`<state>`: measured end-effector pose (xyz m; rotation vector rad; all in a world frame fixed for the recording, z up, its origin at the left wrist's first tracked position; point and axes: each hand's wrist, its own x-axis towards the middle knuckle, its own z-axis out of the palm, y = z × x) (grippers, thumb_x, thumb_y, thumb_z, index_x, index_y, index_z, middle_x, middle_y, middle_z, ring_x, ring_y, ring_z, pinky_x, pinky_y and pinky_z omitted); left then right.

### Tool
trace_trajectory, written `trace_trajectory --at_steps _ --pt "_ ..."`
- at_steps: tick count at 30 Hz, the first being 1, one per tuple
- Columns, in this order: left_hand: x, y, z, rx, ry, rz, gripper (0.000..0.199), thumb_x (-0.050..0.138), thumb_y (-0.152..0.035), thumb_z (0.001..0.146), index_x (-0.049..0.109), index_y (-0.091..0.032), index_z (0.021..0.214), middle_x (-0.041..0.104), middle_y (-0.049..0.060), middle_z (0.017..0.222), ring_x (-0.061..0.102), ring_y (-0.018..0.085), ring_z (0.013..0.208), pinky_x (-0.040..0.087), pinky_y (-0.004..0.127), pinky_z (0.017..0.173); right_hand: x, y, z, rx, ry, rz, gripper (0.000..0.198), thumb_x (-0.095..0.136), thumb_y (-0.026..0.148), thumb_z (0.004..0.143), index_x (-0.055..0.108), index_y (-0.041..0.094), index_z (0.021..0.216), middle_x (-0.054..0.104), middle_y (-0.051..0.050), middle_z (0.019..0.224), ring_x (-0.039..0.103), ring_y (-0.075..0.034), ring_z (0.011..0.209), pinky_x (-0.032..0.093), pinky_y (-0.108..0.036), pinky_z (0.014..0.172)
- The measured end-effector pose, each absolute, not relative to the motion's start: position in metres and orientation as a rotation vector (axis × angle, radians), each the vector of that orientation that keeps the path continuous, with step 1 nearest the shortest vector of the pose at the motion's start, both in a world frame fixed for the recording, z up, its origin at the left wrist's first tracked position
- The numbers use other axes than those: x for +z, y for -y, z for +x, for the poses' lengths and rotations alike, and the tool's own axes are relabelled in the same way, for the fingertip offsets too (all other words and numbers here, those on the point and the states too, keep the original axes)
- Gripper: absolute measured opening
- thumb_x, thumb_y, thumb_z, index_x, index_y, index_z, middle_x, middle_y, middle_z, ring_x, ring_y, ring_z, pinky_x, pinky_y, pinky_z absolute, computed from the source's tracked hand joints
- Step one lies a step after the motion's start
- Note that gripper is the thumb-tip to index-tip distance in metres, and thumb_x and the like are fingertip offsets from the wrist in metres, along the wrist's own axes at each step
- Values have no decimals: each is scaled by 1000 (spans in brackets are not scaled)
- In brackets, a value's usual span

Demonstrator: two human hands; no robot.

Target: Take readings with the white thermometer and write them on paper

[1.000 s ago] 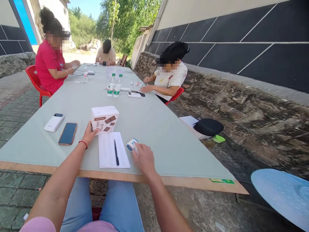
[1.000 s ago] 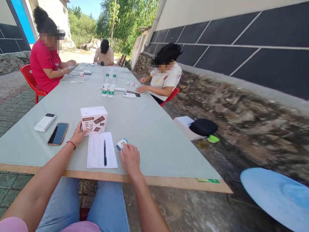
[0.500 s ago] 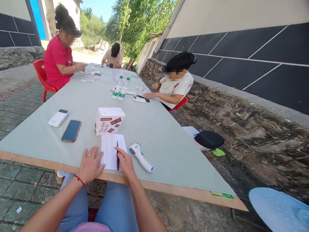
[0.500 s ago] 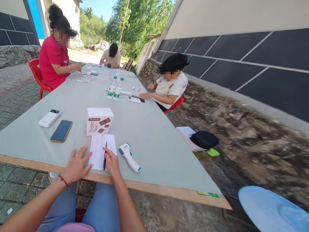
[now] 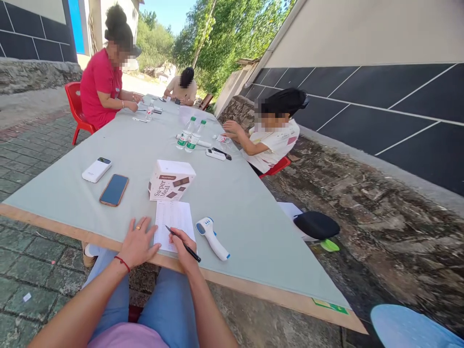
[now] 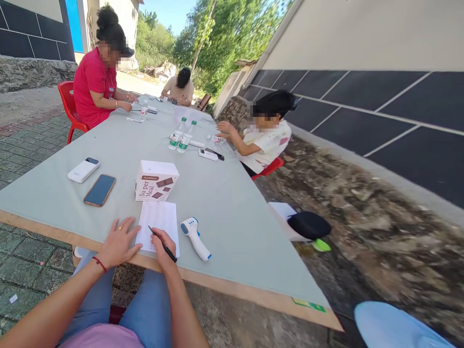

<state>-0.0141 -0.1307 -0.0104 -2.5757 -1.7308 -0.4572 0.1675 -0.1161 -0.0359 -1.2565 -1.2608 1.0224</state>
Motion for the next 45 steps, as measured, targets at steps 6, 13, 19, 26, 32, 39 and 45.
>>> trace_trajectory --at_steps 6,13,19,26,32,39,45 --pt "-10 129 -14 -470 1729 -2596 51 52 -51 89 54 -21 131 46 16 143 40 31 135 25 57 112 -40 116 164 914 1302 -1348 16 60 33 66 67 20 72 64 -1 63 55 -16 58 46 -28 56" --pt "-9 131 -14 -468 1736 -2602 52 53 -50 89 54 -20 131 47 17 143 40 31 135 26 56 112 -42 115 161 881 1335 -1336 18 58 35 70 67 20 72 64 -1 64 53 -15 57 44 -28 55" --pt "-9 131 -13 -481 1735 -2598 52 53 -50 89 54 -21 131 46 16 144 40 31 135 25 56 112 -39 116 161 893 1362 -1344 20 57 37 71 67 20 74 66 -2 68 56 -17 62 46 -30 60" --pt "-8 130 -13 -469 1746 -2600 52 53 -50 88 54 -21 131 46 16 144 40 31 135 25 56 113 -39 116 161 898 1384 -1362 18 56 35 70 65 20 72 65 -2 66 57 -17 63 46 -30 62" --pt "-8 130 -13 -471 1743 -2598 52 53 -50 89 54 -21 131 46 16 144 39 31 135 25 56 112 -40 116 162 877 1377 -1358 19 57 35 72 67 20 73 66 -2 67 55 -16 61 45 -29 59" --pt "-8 131 -14 -485 1741 -2605 51 53 -49 89 54 -21 131 46 16 144 39 31 135 26 56 112 -41 116 162 891 1318 -1373 20 57 36 71 67 19 73 64 -1 65 54 -16 59 45 -28 57" --pt "-7 131 -13 -483 1746 -2605 50 53 -49 89 54 -21 130 46 16 143 39 31 135 25 56 112 -41 116 161 883 1314 -1381 19 57 36 70 66 20 73 65 -1 65 55 -16 61 45 -28 58"
